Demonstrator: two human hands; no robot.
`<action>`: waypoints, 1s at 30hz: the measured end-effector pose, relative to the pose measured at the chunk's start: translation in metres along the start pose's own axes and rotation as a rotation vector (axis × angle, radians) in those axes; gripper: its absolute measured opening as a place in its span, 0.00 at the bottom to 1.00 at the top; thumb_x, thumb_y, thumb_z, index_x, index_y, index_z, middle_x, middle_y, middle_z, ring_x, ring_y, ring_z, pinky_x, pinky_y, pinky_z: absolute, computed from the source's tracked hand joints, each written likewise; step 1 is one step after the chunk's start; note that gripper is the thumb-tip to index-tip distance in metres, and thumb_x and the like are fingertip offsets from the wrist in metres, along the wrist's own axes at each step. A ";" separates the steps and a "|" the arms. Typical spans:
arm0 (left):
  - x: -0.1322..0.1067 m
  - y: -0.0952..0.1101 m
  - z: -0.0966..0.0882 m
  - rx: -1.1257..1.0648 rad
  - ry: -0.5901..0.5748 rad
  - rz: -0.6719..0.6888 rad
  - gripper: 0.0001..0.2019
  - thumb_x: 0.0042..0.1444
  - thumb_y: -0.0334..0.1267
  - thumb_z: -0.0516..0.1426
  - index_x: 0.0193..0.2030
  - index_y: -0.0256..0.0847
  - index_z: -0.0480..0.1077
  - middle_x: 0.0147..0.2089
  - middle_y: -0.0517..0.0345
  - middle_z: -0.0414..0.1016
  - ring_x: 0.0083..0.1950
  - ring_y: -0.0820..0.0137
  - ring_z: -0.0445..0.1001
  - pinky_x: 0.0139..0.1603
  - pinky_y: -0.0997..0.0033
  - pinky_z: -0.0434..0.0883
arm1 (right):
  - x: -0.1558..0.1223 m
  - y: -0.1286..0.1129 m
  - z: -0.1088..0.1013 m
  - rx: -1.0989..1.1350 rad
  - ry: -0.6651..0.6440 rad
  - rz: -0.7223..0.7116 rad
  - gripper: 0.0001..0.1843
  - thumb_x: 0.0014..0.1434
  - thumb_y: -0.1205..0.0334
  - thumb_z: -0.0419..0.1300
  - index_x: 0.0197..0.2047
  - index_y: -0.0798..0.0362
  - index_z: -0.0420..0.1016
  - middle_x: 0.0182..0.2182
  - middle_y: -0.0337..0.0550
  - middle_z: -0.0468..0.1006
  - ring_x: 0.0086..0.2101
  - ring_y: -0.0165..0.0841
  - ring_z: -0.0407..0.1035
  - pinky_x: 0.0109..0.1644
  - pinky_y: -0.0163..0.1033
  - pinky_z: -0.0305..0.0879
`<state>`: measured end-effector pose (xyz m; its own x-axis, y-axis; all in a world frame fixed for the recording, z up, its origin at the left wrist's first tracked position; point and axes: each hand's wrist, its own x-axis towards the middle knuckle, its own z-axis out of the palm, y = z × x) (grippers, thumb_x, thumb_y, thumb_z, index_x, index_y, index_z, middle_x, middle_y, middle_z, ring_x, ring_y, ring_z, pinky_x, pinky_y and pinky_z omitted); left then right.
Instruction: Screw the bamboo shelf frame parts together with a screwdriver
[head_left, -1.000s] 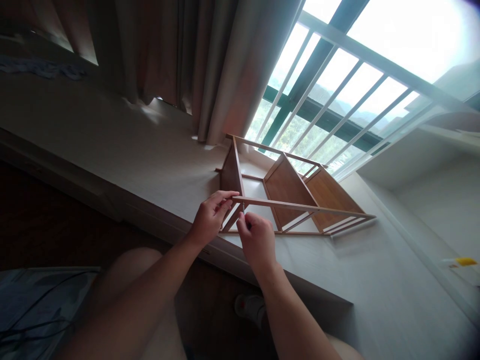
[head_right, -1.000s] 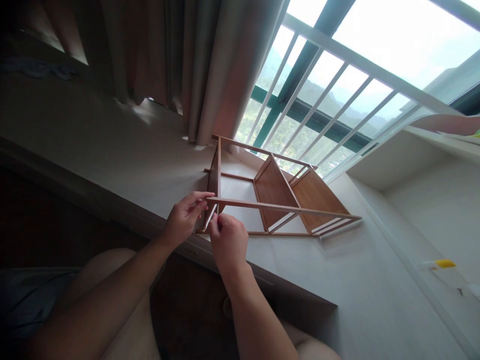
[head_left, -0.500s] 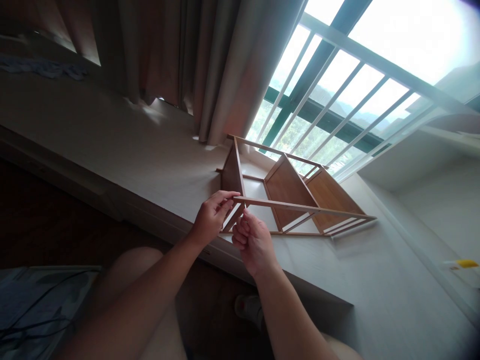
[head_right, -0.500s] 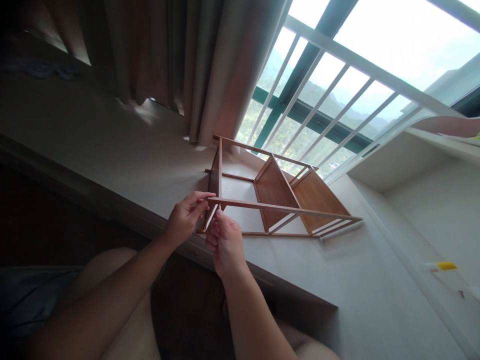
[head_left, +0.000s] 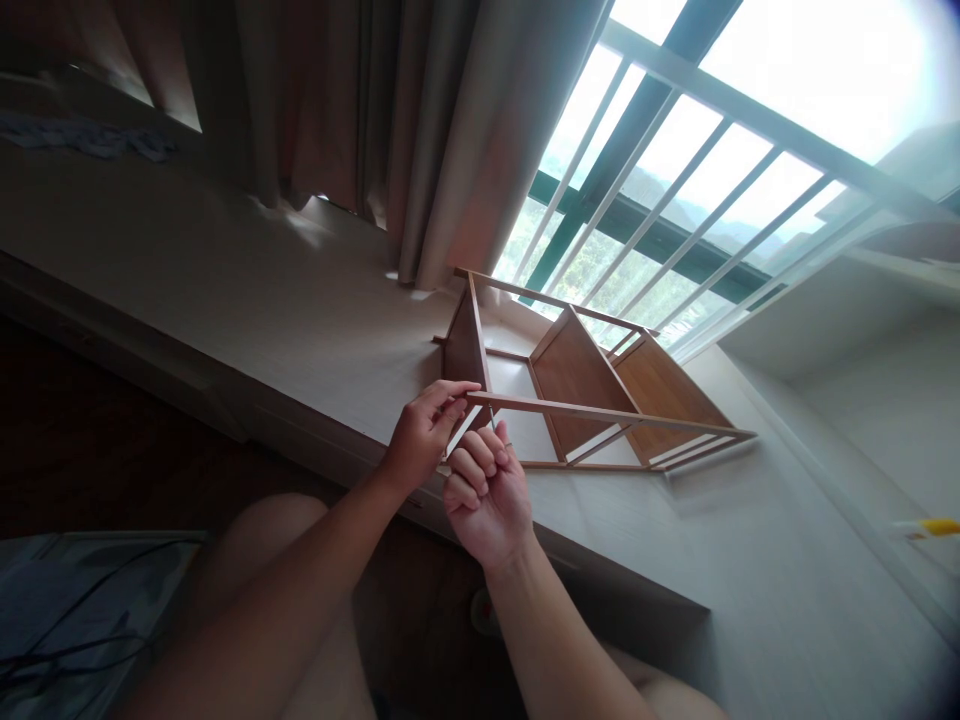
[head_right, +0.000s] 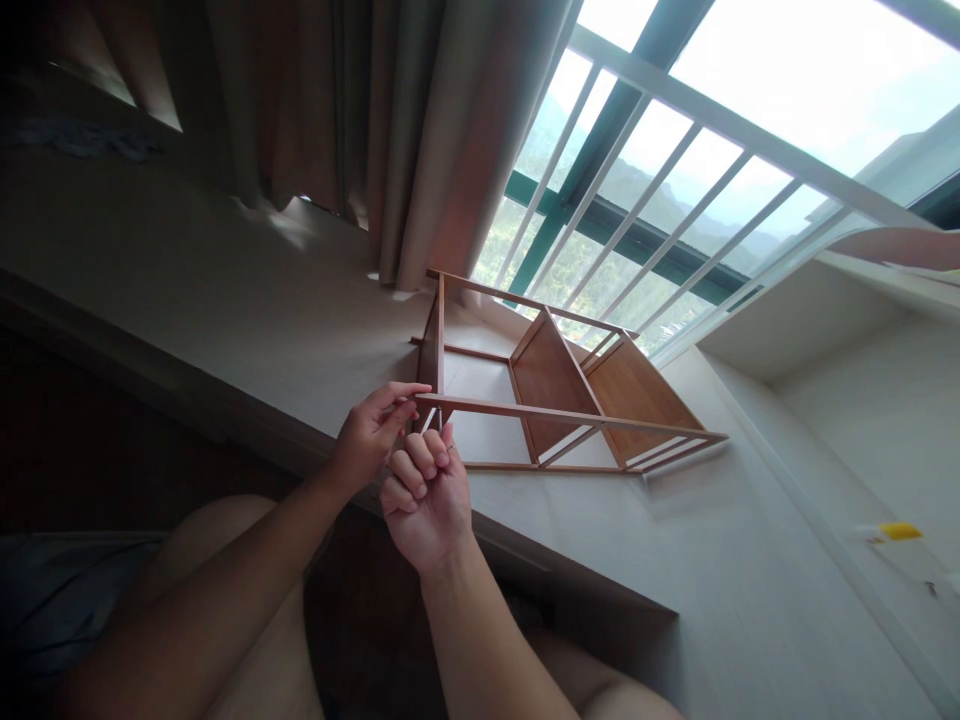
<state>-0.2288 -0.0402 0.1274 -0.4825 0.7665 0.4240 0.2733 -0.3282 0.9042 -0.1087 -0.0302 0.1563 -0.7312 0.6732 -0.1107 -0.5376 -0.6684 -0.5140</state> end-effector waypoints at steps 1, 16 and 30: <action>0.000 0.000 0.000 0.002 0.002 0.004 0.14 0.64 0.40 0.51 0.52 0.44 0.72 0.49 0.55 0.76 0.46 0.69 0.73 0.46 0.70 0.70 | -0.001 0.000 -0.001 -0.022 -0.003 0.005 0.22 0.67 0.54 0.50 0.24 0.50 0.46 0.21 0.31 0.44 0.20 0.27 0.35 0.18 0.29 0.35; 0.000 -0.002 -0.001 -0.010 -0.019 -0.010 0.15 0.64 0.41 0.51 0.53 0.43 0.72 0.50 0.53 0.75 0.43 0.69 0.74 0.40 0.73 0.71 | 0.007 -0.020 -0.009 -1.682 0.307 -0.505 0.24 0.63 0.54 0.52 0.18 0.53 0.51 0.16 0.31 0.49 0.21 0.25 0.46 0.26 0.35 0.41; 0.000 -0.001 -0.002 -0.005 -0.024 -0.014 0.15 0.63 0.41 0.52 0.53 0.44 0.72 0.51 0.54 0.75 0.43 0.69 0.74 0.40 0.73 0.71 | 0.010 -0.026 -0.004 -1.999 0.336 -0.486 0.23 0.63 0.55 0.49 0.18 0.53 0.52 0.16 0.34 0.55 0.22 0.27 0.46 0.27 0.37 0.39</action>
<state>-0.2309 -0.0409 0.1267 -0.4658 0.7840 0.4103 0.2625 -0.3204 0.9102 -0.1002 -0.0051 0.1656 -0.4915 0.8212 0.2899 0.6375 0.5661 -0.5226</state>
